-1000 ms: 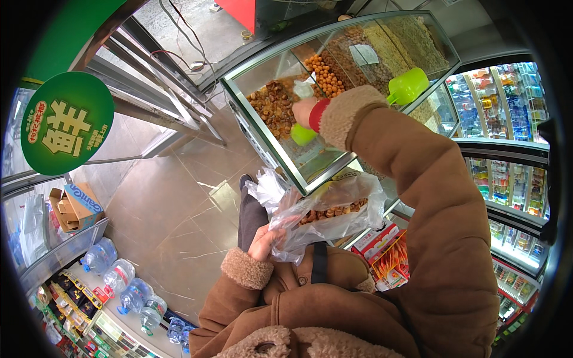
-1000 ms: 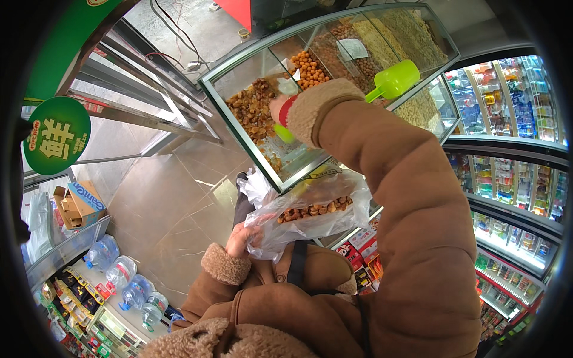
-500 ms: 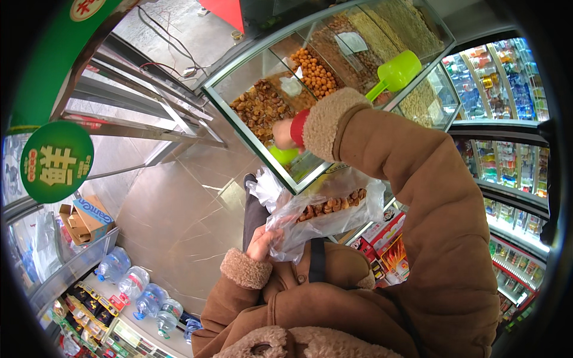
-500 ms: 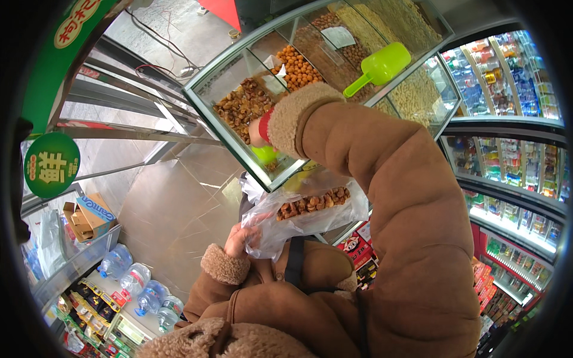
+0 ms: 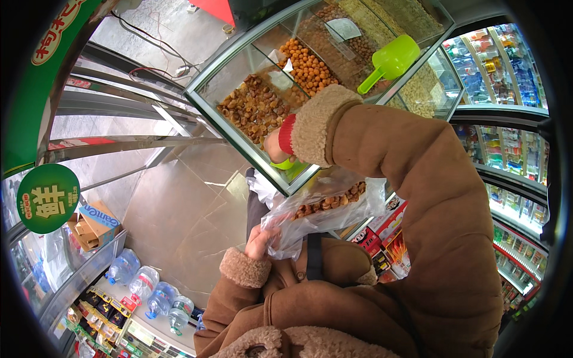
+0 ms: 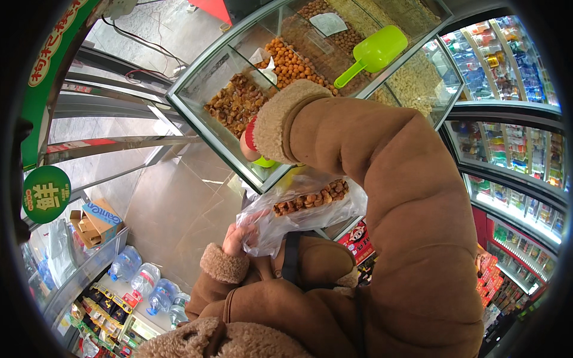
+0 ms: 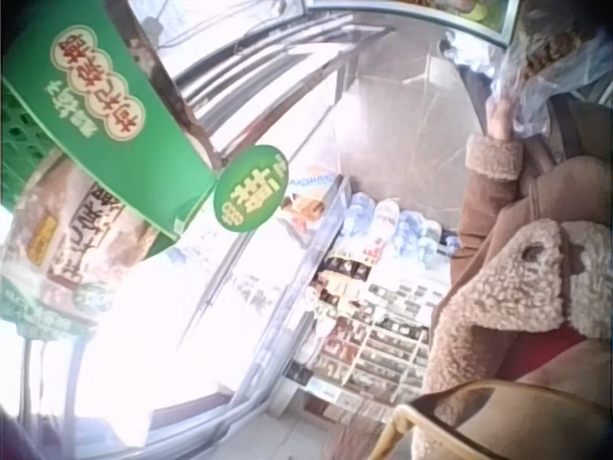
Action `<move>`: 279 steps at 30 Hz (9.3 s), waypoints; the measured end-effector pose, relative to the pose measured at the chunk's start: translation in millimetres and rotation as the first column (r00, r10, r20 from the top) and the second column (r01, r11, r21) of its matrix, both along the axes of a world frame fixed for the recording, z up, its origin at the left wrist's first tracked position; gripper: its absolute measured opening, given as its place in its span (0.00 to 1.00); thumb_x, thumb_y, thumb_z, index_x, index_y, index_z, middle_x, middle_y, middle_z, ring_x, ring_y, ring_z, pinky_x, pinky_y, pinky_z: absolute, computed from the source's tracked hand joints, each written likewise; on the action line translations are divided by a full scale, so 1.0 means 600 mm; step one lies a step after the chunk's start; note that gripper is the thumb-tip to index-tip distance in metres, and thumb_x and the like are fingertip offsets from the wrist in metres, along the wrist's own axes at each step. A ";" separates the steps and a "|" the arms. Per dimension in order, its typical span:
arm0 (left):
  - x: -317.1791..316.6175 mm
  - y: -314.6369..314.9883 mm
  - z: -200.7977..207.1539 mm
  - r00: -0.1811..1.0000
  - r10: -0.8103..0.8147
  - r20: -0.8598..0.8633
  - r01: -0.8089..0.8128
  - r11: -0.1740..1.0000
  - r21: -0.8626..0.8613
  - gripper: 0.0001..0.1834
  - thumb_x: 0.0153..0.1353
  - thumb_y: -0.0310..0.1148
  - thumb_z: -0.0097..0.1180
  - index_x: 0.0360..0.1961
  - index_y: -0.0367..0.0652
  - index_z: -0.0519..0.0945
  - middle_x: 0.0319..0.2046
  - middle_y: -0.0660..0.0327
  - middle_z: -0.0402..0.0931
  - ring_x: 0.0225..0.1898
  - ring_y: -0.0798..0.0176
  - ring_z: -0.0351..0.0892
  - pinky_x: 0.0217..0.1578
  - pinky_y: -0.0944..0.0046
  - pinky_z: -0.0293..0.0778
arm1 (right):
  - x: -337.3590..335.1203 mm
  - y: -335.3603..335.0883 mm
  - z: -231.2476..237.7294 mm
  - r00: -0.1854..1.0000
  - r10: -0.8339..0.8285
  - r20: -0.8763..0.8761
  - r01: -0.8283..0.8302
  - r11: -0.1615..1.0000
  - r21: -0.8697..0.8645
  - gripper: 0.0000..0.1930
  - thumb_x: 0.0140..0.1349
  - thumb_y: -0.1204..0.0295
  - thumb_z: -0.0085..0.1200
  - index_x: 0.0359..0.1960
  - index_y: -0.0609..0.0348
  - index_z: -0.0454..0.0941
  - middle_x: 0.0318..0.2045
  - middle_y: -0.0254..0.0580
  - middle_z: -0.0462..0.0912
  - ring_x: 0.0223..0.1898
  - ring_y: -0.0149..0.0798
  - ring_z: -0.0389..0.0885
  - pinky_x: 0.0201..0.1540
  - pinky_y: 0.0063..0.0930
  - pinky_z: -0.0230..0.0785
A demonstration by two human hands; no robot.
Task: The person scoops roasted nuts from a bulk display bin using a green plastic scoop and transfers them into a clear plastic bag held in the other hand. The person repeats this scooping and pouring action multiple times to fill the bag.
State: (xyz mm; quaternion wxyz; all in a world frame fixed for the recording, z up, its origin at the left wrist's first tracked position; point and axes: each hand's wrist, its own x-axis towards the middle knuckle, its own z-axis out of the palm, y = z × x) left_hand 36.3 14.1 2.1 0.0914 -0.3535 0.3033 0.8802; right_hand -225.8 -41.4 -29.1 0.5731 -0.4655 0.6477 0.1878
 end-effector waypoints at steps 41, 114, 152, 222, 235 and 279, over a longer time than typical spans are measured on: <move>0.025 0.019 -0.182 0.983 -0.174 -0.057 0.156 0.959 -0.239 0.15 0.62 0.39 0.51 0.37 0.36 0.80 0.34 0.68 0.75 0.39 0.74 0.69 0.43 0.70 0.66 | -0.058 0.018 -0.126 0.938 -0.320 -0.134 0.302 0.943 -0.138 0.13 0.51 0.69 0.59 0.30 0.71 0.79 0.26 0.46 0.84 0.27 0.39 0.83 0.28 0.31 0.75; -0.019 0.010 -0.026 0.974 0.082 -0.213 -0.120 0.978 -0.169 0.21 0.64 0.34 0.42 0.54 0.30 0.70 0.54 0.52 0.71 0.51 0.61 0.73 0.49 0.64 0.70 | -0.063 0.098 0.087 0.498 -0.741 0.451 0.847 0.527 -0.070 0.25 0.61 0.84 0.46 0.61 0.61 0.59 0.61 0.47 0.61 0.56 0.46 0.68 0.53 0.40 0.75; -0.057 0.032 0.054 0.960 0.164 -0.226 -0.183 0.981 -0.066 0.30 0.65 0.48 0.42 0.66 0.49 0.58 0.15 0.69 0.58 0.17 0.72 0.57 0.21 0.73 0.55 | -0.016 0.474 0.293 0.604 -0.646 0.467 0.756 0.650 -0.078 0.20 0.57 0.83 0.49 0.52 0.66 0.66 0.41 0.39 0.75 0.37 0.30 0.77 0.36 0.23 0.78; -0.149 0.167 0.177 0.969 0.107 -0.223 -0.132 0.986 -0.104 0.29 0.66 0.49 0.40 0.65 0.50 0.60 0.21 0.69 0.64 0.17 0.75 0.59 0.15 0.75 0.54 | -0.080 0.634 0.312 0.706 -0.465 -0.534 -0.434 0.312 -0.845 0.03 0.45 0.76 0.47 0.18 0.62 0.67 0.22 0.48 0.68 0.31 0.50 0.70 0.31 0.39 0.66; -0.084 0.136 0.072 0.993 0.060 -0.102 -0.076 0.984 -0.163 0.24 0.67 0.48 0.40 0.61 0.50 0.68 0.22 0.69 0.65 0.21 0.76 0.60 0.20 0.76 0.55 | -0.112 0.542 0.382 0.969 -0.242 0.055 0.203 0.647 -0.735 0.13 0.45 0.71 0.65 0.30 0.66 0.78 0.26 0.46 0.75 0.30 0.50 0.75 0.34 0.36 0.66; -0.042 0.062 -0.022 0.976 -0.176 -0.130 0.152 0.973 -0.174 0.25 0.68 0.48 0.42 0.51 0.36 0.75 0.37 0.68 0.75 0.39 0.74 0.69 0.42 0.73 0.65 | -0.084 -0.020 -0.138 0.810 -0.556 -0.185 0.550 0.830 -0.090 0.11 0.61 0.73 0.44 0.43 0.59 0.76 0.32 0.48 0.79 0.31 0.42 0.79 0.30 0.36 0.74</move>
